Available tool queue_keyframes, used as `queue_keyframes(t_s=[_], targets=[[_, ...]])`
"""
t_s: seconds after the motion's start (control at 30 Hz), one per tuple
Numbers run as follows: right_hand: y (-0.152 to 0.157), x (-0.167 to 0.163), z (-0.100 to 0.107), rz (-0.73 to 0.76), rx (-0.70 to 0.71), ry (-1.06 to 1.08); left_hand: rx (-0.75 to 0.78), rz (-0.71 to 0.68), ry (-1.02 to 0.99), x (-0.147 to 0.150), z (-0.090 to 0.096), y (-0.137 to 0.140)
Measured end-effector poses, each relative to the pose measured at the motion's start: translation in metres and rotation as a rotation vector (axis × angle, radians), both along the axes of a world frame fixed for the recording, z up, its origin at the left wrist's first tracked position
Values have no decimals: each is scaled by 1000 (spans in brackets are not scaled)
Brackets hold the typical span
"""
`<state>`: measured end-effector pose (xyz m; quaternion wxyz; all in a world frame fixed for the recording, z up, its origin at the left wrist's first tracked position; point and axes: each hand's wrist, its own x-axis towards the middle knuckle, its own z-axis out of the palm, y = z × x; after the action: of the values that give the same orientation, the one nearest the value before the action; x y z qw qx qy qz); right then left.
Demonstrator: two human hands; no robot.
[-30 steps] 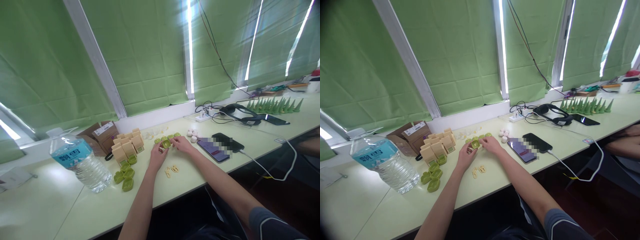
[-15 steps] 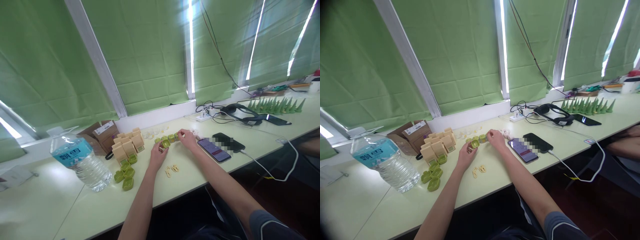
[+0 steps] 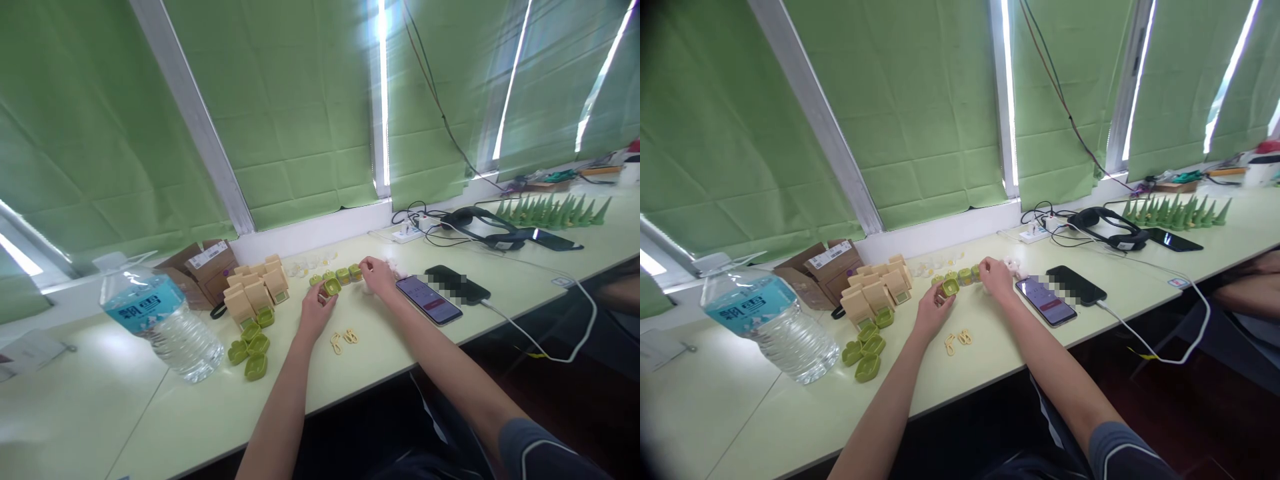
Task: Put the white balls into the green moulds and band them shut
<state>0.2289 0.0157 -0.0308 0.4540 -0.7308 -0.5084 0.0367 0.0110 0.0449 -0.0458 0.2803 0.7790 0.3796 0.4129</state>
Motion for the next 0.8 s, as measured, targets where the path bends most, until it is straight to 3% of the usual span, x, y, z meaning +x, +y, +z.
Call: queue_keyframes(t_s=[0.1, 0.2, 0.3, 0.43, 0.53, 0.67, 0.8], targets=[[-2, 3, -1, -63, -149, -76, -5, -1, 4, 0, 0, -1], [-2, 3, -6, 0, -365, -138, -5, -4, 8, 0, 0, -1], [-2, -2, -11, 64, -454, -192, -8, -2, 3, 0, -1, 0], [-4, -15, -12, 190, -414, -267, -2, -2, 9, 1, -1, 0], [-5, -22, -10, 319, -304, -260, -7, -8, 7, 1, 0, 0], [-3, -27, -6, 450, -107, -114, -7, -16, 4, 1, 0, -1], [0, -29, -8, 474, -54, 39, 4, -7, 8, 1, -2, 1]])
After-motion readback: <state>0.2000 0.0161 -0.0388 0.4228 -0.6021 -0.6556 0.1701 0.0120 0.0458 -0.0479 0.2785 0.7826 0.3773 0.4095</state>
